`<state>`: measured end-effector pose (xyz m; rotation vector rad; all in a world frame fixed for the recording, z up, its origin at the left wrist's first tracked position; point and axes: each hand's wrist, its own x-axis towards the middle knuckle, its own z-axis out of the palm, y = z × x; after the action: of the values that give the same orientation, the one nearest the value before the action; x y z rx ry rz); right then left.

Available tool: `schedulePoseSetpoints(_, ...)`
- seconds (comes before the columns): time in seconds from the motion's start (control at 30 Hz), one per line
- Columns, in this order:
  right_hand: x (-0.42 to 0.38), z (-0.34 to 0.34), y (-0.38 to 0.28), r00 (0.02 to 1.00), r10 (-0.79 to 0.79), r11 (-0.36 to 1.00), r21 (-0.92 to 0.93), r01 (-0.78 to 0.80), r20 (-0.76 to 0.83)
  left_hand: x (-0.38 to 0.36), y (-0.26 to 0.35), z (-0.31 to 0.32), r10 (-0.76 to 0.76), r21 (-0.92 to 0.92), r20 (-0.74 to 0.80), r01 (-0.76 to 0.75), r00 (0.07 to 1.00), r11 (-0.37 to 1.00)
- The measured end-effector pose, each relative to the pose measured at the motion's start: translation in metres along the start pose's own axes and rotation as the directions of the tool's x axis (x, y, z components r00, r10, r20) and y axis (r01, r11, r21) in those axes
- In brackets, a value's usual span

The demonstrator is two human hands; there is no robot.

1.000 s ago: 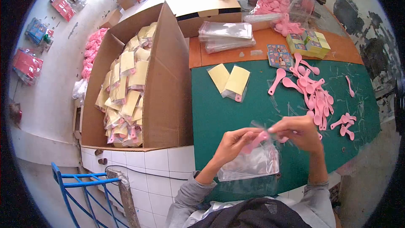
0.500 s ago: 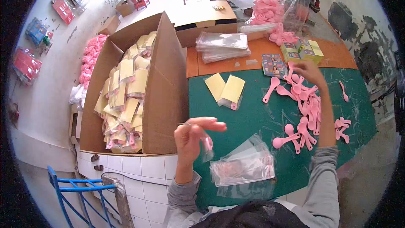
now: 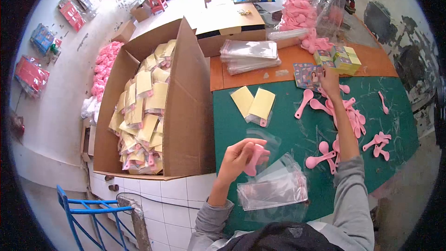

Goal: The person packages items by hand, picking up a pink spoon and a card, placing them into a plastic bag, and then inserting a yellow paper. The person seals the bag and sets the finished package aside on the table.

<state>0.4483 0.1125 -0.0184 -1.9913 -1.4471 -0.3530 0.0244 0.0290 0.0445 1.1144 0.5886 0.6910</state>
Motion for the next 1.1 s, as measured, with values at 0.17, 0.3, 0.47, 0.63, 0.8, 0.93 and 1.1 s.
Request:
schedulePoseSetpoints(0.17,-0.049,-0.127,-0.143,0.858,-0.052,0.755,0.582,-0.301,0.511,0.005,0.0,0.009,-0.019,0.097,0.002,0.018,1.0,0.995)
schedulePoseSetpoints(0.3,-0.085,-0.173,-0.188,0.787,-0.315,0.769,0.629,-0.117,0.531,0.008,-0.012,0.006,-0.035,0.285,0.004,0.032,0.999,0.958)
schedulePoseSetpoints(0.47,-0.09,-0.185,-0.193,0.777,-0.422,0.797,0.599,0.073,0.467,0.005,-0.003,0.011,-0.05,0.453,0.02,0.035,0.999,0.891)
schedulePoseSetpoints(0.63,-0.093,-0.191,-0.196,0.813,-0.318,0.825,0.565,-0.016,0.488,0.002,-0.001,0.017,0.078,0.391,0.029,-0.083,0.997,0.917)
schedulePoseSetpoints(0.8,-0.102,-0.192,-0.197,0.804,-0.306,0.828,0.559,-0.04,0.51,0.001,-0.002,0.012,0.033,0.488,-0.013,-0.022,0.999,0.872)
schedulePoseSetpoints(0.93,-0.107,-0.186,-0.193,0.765,-0.401,0.811,0.584,0.041,0.503,0.002,0.012,0.024,-0.013,0.46,0.007,0.009,1.0,0.888)
schedulePoseSetpoints(1.1,-0.106,-0.183,-0.193,0.73,-0.452,0.812,0.576,0.098,0.513,0.008,0.022,0.03,-0.042,0.661,0.142,-0.064,0.989,0.748)
